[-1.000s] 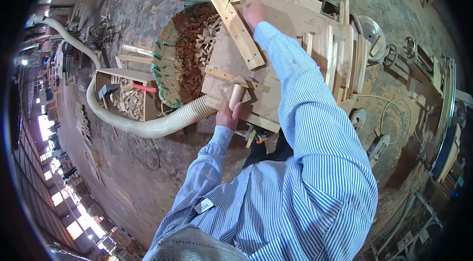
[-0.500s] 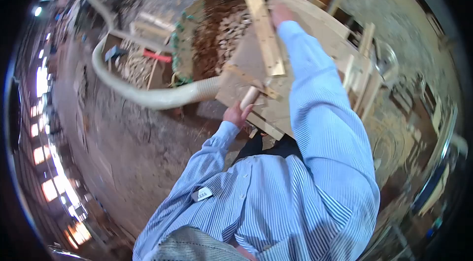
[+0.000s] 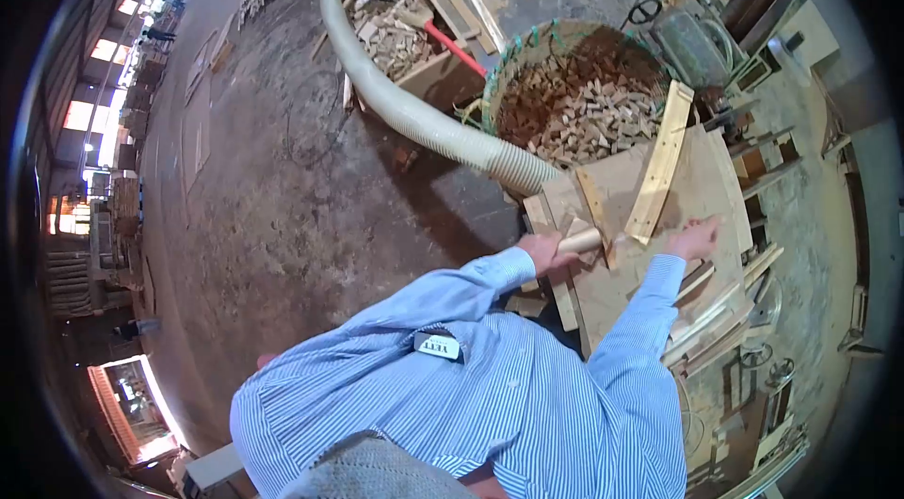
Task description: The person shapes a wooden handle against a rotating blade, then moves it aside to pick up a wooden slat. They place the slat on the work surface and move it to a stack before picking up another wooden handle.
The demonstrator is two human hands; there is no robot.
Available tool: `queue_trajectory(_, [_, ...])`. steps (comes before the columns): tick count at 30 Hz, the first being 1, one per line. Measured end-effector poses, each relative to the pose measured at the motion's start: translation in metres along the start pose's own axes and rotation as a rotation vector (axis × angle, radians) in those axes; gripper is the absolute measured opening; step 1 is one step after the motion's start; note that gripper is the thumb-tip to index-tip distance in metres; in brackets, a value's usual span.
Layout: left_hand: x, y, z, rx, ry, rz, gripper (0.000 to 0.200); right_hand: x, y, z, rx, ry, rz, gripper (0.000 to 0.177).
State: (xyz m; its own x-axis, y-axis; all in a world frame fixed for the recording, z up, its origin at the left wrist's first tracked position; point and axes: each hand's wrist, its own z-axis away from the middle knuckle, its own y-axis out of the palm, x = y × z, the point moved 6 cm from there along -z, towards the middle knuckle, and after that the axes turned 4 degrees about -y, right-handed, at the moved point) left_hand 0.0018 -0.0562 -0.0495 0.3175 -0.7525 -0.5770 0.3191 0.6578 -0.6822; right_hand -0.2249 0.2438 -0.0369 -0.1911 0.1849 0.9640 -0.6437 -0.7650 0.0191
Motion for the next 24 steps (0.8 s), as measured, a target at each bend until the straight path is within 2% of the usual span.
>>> queue_trajectory(1, [-0.003, -0.009, 0.007, -0.024, 0.013, 0.011, 0.068, -0.012, 0.013, 0.01, -0.003, 0.046, 0.025, 0.046])
queue_trajectory(2, [-0.009, -0.016, 0.013, -0.046, 0.032, 0.024, 0.068, -0.011, 0.059, 0.042, 0.227, -0.05, -0.053, 0.049])
queue_trajectory(3, [-0.009, -0.017, 0.015, 0.005, -0.009, 0.033, 0.065, 0.006, 0.105, 0.103, 0.604, -0.235, -0.059, 0.052])
queue_trajectory(4, [-0.012, -0.023, 0.018, 0.004, 0.022, 0.059, 0.065, 0.044, 0.143, 0.178, 0.796, -0.345, 0.07, 0.053])
queue_trajectory(5, [-0.012, -0.022, 0.017, 0.028, 0.011, 0.043, 0.065, 0.017, 0.174, 0.2, 1.054, -0.519, 0.413, 0.046])
queue_trajectory(6, [-0.009, -0.017, 0.015, 0.053, -0.002, 0.03, 0.065, 0.085, 0.173, 0.282, 1.098, -0.454, 0.335, 0.051])
queue_trajectory(8, [-0.003, -0.004, 0.008, 0.055, 0.018, -0.005, 0.065, 0.098, 0.166, 0.332, 1.169, -0.826, 0.506, 0.053])
queue_trajectory(9, [0.006, 0.006, 0.002, 0.051, 0.015, -0.04, 0.064, 0.091, 0.154, 0.335, 1.154, -0.83, 0.519, 0.053])
queue_trajectory(10, [0.02, 0.039, -0.04, 0.06, 0.032, -0.038, 0.064, 0.075, 0.137, 0.336, 1.137, -0.751, 0.501, 0.053])
queue_trajectory(11, [0.038, 0.073, -0.062, 0.056, 0.138, 0.239, 0.063, 0.055, 0.12, 0.333, 1.113, -0.677, 0.479, 0.054])
queue_trajectory(12, [0.069, 0.106, -0.062, 0.053, 0.246, 0.512, 0.062, 0.029, 0.095, 0.32, 1.015, -0.722, 0.447, 0.051])
queue_trajectory(13, [0.044, 0.067, -0.035, -0.16, 0.335, -0.042, 0.055, 0.009, 0.064, 0.308, 0.917, -0.761, 0.414, 0.048])
queue_trajectory(14, [0.027, 0.04, -0.021, -0.15, 0.359, -0.049, 0.055, 0.002, 0.034, 0.3, 0.902, -0.545, 0.454, 0.045])
queue_trajectory(15, [0.02, 0.018, -0.013, -0.031, 0.136, -0.043, 0.058, -0.006, 0.003, 0.299, 0.864, -0.321, 0.486, 0.041])
queue_trajectory(16, [0.011, 0.007, -0.002, 0.1, -0.061, -0.05, 0.061, -0.004, -0.025, 0.3, 0.789, -0.325, 0.491, 0.041])
queue_trajectory(18, [-0.007, -0.017, 0.019, 0.241, -0.157, 0.156, 0.064, 0.006, -0.083, 0.299, 0.701, -0.373, 0.569, 0.037])
queue_trajectory(20, [0.007, 0.012, -0.003, 0.023, -0.037, -0.01, 0.067, 0.012, -0.134, 0.296, 0.545, -0.41, 0.568, 0.038])
queue_trajectory(22, [0.002, 0.003, 0.004, -0.066, 0.023, -0.049, 0.068, 0.013, -0.162, 0.299, 0.46, -0.471, 0.716, 0.038])
queue_trajectory(24, [0.001, 0.005, 0.003, -0.095, 0.06, -0.073, 0.066, -0.004, -0.189, 0.293, 0.378, -0.448, 0.61, 0.039])
